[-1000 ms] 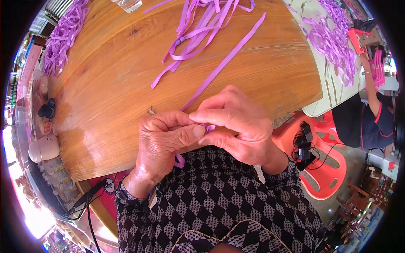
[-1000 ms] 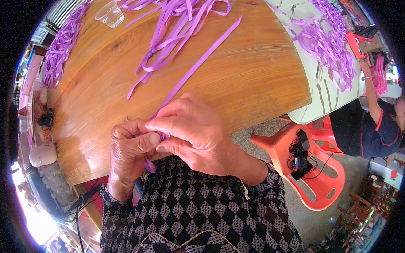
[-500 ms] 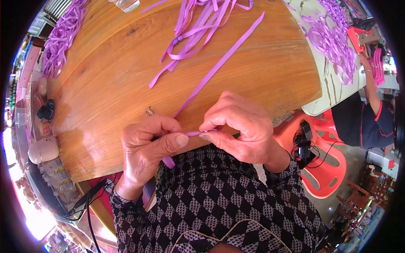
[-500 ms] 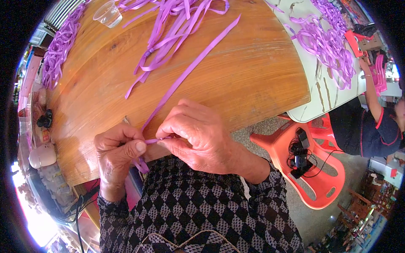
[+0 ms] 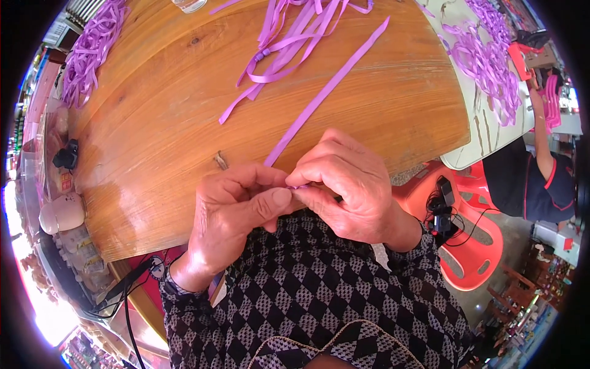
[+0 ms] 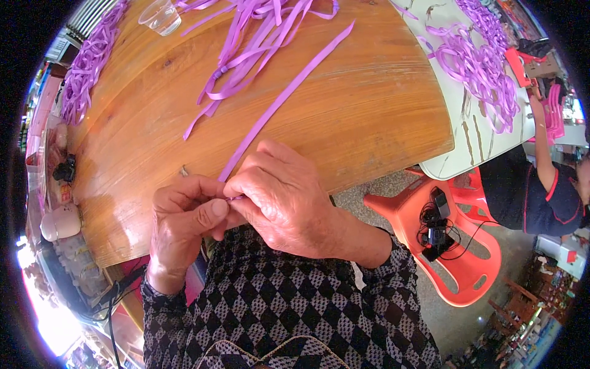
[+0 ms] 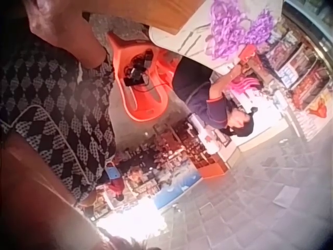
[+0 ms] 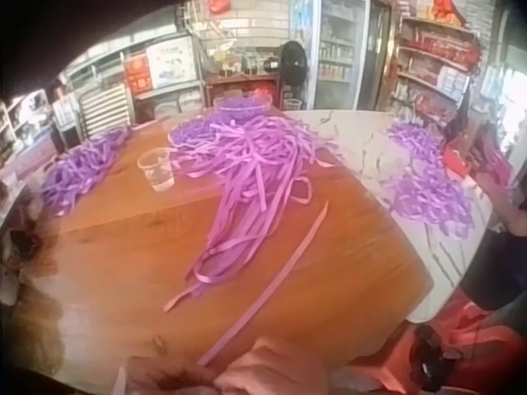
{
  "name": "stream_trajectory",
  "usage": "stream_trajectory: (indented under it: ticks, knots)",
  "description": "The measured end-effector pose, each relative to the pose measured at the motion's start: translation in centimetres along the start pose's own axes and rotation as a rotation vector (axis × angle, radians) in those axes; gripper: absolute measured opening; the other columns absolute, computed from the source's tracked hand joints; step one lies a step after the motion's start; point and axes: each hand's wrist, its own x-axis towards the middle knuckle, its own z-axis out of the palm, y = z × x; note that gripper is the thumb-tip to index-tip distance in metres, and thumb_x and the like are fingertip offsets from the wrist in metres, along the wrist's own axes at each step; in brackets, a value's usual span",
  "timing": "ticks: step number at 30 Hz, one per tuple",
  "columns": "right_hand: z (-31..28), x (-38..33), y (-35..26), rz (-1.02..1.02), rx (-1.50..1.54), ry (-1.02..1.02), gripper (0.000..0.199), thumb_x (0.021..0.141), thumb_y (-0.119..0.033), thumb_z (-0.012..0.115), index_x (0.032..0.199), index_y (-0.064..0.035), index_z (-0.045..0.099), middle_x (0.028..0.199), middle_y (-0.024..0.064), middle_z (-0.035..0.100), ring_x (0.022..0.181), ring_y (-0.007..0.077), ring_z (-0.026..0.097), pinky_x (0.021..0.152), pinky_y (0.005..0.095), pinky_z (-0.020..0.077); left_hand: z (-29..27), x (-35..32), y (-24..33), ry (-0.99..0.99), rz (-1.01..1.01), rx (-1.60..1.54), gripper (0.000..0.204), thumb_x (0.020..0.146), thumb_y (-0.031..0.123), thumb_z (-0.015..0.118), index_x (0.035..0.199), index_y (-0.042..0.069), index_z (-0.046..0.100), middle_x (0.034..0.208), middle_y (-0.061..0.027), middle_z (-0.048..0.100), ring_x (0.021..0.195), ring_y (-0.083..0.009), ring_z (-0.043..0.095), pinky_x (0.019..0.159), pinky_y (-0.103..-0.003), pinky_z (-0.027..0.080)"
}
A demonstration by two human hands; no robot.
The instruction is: The person ties knots in purple ribbons by hand, pulling the ends to tighten them before setting the finished ribbons aside on the wooden table.
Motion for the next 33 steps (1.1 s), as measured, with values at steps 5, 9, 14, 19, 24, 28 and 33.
stream_trajectory:
  ticks: [5, 9, 14, 19, 24, 28, 33]
  knots:
    - [-0.2, 0.2, -0.1, 0.050, 0.011, -0.018, 0.024, 0.060, 0.003, 0.071, 0.080, -0.0020, 0.059, 0.073, 0.0072, 0.058, 0.061, 0.0217, 0.052, 0.051, 0.0291, 0.0385, -0.5, 0.7, -0.3, 0.021, -0.062, -0.083, 0.016, 0.081, 0.012, 0.064, 0.085, -0.003, 0.061, 0.066, -0.0041, 0.059, 0.052, -0.0049, 0.047, 0.045, -0.016, 0.032]
    - [-1.0, 0.1, -0.2, 0.163, 0.105, -0.030, 0.021, 0.064, 0.002, 0.071, 0.082, -0.0005, 0.060, 0.075, 0.0079, 0.059, 0.062, 0.0207, 0.052, 0.053, 0.0289, 0.0391, -0.4, 1.2, -1.1, 0.108, -0.090, -0.164, 0.017, 0.078, 0.012, 0.065, 0.079, -0.004, 0.058, 0.060, -0.0052, 0.055, 0.045, -0.0055, 0.041, 0.040, -0.017, 0.031]
    - [-0.7, -0.1, 0.2, 0.112, 0.061, 0.030, 0.016, 0.068, 0.002, 0.070, 0.080, 0.0013, 0.061, 0.073, 0.0081, 0.060, 0.061, 0.0200, 0.052, 0.053, 0.0294, 0.0394, -0.5, 1.3, -1.1, 0.053, -0.153, -0.194, 0.014, 0.081, 0.011, 0.064, 0.082, -0.002, 0.060, 0.062, -0.0018, 0.054, 0.050, -0.0052, 0.044, 0.043, -0.016, 0.030]
    - [-0.7, -0.1, 0.4, 0.094, 0.015, -0.017, 0.013, 0.067, 0.003, 0.069, 0.077, 0.0007, 0.060, 0.070, 0.0073, 0.059, 0.060, 0.0192, 0.050, 0.052, 0.0283, 0.0384, -0.6, 1.2, -1.2, 0.031, -0.129, -0.199, 0.015, 0.081, 0.012, 0.064, 0.084, -0.002, 0.061, 0.063, -0.0010, 0.054, 0.051, -0.0043, 0.044, 0.043, -0.016, 0.029]
    - [-0.8, -0.2, 0.0, 0.144, 0.038, -0.032, 0.011, 0.068, 0.005, 0.064, 0.076, -0.0005, 0.059, 0.067, 0.0056, 0.057, 0.058, 0.0182, 0.049, 0.051, 0.0275, 0.0372, -0.3, 1.1, -1.6, 0.091, -0.109, -0.141, 0.015, 0.079, 0.013, 0.066, 0.084, 0.000, 0.063, 0.066, 0.0020, 0.056, 0.051, -0.0020, 0.042, 0.043, -0.016, 0.028]
    - [-0.7, -0.3, 0.1, 0.141, 0.045, -0.019, 0.011, 0.068, 0.005, 0.064, 0.076, -0.0005, 0.059, 0.067, 0.0050, 0.057, 0.058, 0.0177, 0.048, 0.050, 0.0274, 0.0367, 0.0, 1.1, -1.8, 0.118, -0.082, -0.140, 0.015, 0.078, 0.014, 0.069, 0.083, 0.001, 0.064, 0.065, 0.0039, 0.056, 0.050, -0.0010, 0.040, 0.043, -0.016, 0.027]
    - [-0.5, -0.3, 0.2, 0.108, 0.047, -0.003, 0.014, 0.068, 0.002, 0.067, 0.080, 0.0000, 0.060, 0.071, 0.0061, 0.059, 0.060, 0.0183, 0.050, 0.052, 0.0281, 0.0386, 0.2, 1.2, -1.9, 0.145, -0.039, -0.139, 0.014, 0.077, 0.014, 0.069, 0.082, 0.001, 0.064, 0.063, 0.0036, 0.056, 0.049, -0.0012, 0.040, 0.043, -0.016, 0.028]
